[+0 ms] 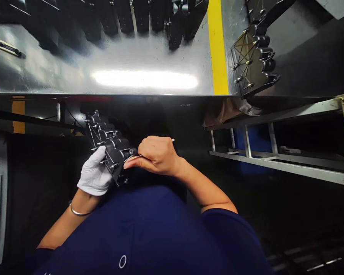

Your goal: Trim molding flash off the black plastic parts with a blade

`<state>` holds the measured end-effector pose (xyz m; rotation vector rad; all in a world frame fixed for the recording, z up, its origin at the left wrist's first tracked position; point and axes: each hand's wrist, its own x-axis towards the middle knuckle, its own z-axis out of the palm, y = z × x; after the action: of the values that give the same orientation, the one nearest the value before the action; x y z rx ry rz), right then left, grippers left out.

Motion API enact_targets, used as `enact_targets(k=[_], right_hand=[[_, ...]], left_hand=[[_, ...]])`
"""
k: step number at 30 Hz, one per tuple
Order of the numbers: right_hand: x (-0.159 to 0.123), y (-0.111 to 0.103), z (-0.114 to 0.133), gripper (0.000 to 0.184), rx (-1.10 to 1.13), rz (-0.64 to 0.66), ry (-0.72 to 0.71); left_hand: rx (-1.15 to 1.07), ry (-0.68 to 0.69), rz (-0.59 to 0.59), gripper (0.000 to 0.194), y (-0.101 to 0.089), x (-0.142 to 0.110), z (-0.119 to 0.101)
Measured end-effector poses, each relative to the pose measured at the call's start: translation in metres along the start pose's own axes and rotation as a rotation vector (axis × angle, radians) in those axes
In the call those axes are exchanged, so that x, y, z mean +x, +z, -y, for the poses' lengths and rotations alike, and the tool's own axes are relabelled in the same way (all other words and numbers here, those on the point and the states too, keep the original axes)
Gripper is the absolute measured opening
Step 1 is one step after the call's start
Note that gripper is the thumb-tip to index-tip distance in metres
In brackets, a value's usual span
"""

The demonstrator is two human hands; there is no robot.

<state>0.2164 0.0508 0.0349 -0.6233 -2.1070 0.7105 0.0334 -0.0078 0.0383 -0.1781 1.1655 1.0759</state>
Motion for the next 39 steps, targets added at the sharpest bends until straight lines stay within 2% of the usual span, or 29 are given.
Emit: enact_targets(k=[7, 13, 18, 21, 23, 27, 31, 34, 39], right_hand=[[0.003, 0.0, 0.001, 0.049, -0.018, -0.065, 0.06], [0.002, 0.003, -0.002, 0.047, 0.009, -0.009, 0.015], [-0.001, 0.007, -0.002, 0.042, 0.163, -0.146, 0.192], [0.0, 0.005, 0.001, 0.053, 0.208, -0.21, 0.308], [0.002, 0.003, 0.004, 0.056, 0.222, -0.198, 0.327], [0.006, -0.001, 0.004, 0.032, 0.188, -0.114, 0.279], [0.009, -0.003, 0.002, 0.034, 0.101, -0.068, 0.159], [0.011, -0.007, 0.0, 0.04, 0.067, -0.028, 0.031], [0.016, -0.015, -0.001, 0.046, -0.009, 0.019, -0.09]], left_hand=[[0.002, -0.02, 0.003, 0.02, 0.0, 0.0, 0.001], [0.022, 0.011, 0.041, 0.016, -0.003, 0.003, 0.001], [0.026, 0.001, 0.068, 0.015, -0.006, 0.005, 0.005], [0.008, 0.04, 0.114, 0.015, -0.004, 0.002, 0.005], [-0.017, 0.089, 0.12, 0.015, -0.003, 0.0, 0.003], [-0.029, 0.1, 0.158, 0.017, 0.0, -0.003, -0.002], [0.017, 0.044, 0.209, 0.026, 0.0, -0.008, -0.004], [0.023, 0.064, 0.235, 0.028, 0.0, -0.012, -0.004], [-0.031, 0.019, 0.212, 0.026, -0.001, -0.012, -0.004]])
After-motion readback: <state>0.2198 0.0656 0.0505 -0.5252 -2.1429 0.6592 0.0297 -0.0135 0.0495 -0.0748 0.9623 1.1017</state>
